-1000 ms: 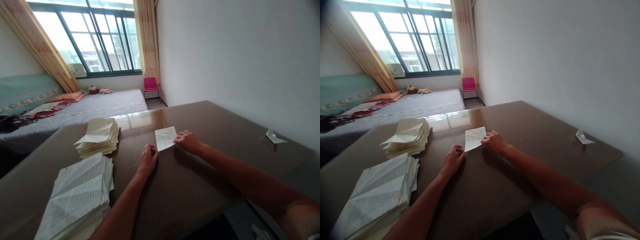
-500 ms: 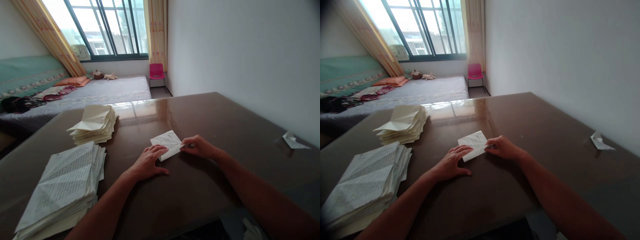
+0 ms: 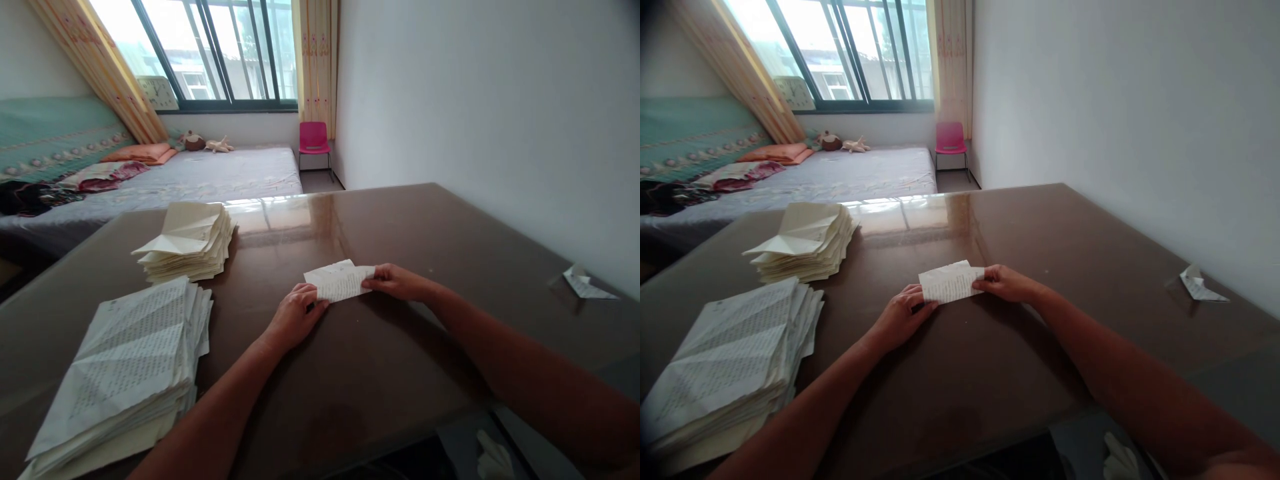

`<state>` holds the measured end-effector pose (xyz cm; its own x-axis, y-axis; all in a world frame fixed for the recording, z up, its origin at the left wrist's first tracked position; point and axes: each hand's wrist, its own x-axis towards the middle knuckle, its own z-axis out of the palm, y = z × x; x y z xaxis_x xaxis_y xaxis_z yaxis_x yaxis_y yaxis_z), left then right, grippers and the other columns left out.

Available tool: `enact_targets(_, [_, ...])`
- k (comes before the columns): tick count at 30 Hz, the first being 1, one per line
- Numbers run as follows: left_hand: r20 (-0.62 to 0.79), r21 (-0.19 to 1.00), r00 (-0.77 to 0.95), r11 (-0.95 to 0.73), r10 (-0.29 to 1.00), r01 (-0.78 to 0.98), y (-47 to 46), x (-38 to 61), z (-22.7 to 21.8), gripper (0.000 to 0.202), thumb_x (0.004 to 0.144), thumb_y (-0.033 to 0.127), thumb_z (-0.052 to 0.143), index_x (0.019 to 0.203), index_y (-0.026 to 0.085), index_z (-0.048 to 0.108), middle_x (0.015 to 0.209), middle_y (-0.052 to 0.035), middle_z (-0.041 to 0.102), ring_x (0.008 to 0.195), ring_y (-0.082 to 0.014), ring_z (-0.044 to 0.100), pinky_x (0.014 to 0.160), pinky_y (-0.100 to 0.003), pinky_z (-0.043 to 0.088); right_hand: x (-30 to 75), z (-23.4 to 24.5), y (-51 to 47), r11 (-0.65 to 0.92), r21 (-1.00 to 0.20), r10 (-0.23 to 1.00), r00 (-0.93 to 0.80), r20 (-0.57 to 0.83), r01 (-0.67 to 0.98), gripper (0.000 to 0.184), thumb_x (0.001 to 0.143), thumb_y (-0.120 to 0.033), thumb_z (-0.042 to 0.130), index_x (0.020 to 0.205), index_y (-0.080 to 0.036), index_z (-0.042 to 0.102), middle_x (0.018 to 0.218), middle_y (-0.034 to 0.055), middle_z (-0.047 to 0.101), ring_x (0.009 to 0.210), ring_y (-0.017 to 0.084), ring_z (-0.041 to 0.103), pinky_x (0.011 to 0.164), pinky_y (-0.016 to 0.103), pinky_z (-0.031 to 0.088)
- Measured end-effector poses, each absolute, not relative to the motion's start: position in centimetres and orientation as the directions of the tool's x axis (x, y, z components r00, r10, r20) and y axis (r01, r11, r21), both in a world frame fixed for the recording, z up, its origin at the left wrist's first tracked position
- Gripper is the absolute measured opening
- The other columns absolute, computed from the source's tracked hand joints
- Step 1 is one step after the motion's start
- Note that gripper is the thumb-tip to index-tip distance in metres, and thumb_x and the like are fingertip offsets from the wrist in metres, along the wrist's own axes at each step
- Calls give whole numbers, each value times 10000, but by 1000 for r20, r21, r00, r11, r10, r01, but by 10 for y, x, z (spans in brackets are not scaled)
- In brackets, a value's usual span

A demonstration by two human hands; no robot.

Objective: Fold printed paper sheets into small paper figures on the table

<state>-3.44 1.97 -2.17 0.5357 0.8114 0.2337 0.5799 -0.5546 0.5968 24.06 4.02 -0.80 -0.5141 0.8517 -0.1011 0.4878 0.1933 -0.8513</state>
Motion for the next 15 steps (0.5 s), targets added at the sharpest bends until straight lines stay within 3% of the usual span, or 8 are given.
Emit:
enact_targets(2, [202, 628, 403, -434, 893, 646, 21, -32, -23, 304, 890, 349, 490, 1114, 202, 633, 893, -45, 669, 872, -185, 602, 843, -327, 481, 234, -5, 49, 127, -848, 856, -489, -168, 514, 432, 836, -525, 511, 924, -137, 679, 799, 21, 645, 729, 153, 554, 681, 268, 451])
enact_targets(5, [174, 694, 272, -314, 946, 648, 21, -29, -25, 592, 899, 346, 460, 1431, 141, 298, 742, 12, 617, 693, -148, 580, 745, -291, 472, 224, -2, 59, 166, -742, 897, -411, -159, 649, 389, 834, -495, 494, 786, -141, 649, 653, -16, 575, 602, 118, 476, 588, 238, 383])
enact_targets(7, [189, 713, 246, -306, 951, 631, 22, -28, -25, 725, 904, 335, 448, 1492, 121, 82, 684, 44, 575, 646, -137, 559, 712, -272, 459, 218, -4, 62, 211, -648, 931, -353, -95, 732, 357, 832, -469, 496, 731, -154, 629, 607, -28, 536, 565, 105, 442, 553, 229, 337])
enact_targets(8, [200, 710, 242, -311, 949, 633, 22, -28, -26, 744, 903, 332, 450, 1497, 129, 52, 681, 47, 565, 639, -133, 551, 703, -266, 455, 216, -6, 62, 226, -605, 944, -325, -57, 764, 344, 831, -462, 498, 718, -162, 622, 602, -29, 531, 561, 104, 439, 546, 227, 322])
enact_targets(9, [208, 697, 246, -320, 947, 642, 22, -28, -26, 721, 902, 332, 455, 1499, 154, 92, 698, 42, 568, 645, -130, 548, 703, -262, 454, 214, -8, 61, 233, -564, 955, -297, -23, 792, 335, 830, -461, 500, 711, -170, 617, 604, -28, 536, 561, 105, 444, 540, 227, 311])
enact_targets(12, [219, 635, 288, -360, 932, 684, 23, -28, -27, 464, 906, 322, 455, 1362, 236, 466, 825, -10, 619, 715, -134, 560, 741, -264, 458, 207, -14, 54, 198, -429, 979, -199, 45, 881, 346, 857, -480, 466, 732, -196, 617, 644, -7, 589, 578, 123, 492, 523, 240, 279])
enact_targets(15, [242, 575, 328, -407, 913, 710, 23, -28, -27, 339, 927, 311, 426, 1188, 253, 633, 918, -40, 652, 835, -162, 573, 797, -276, 458, 200, -18, 46, 135, -311, 990, -114, 85, 941, 333, 882, -500, 443, 944, -231, 629, 747, 19, 662, 643, 163, 574, 526, 252, 275])
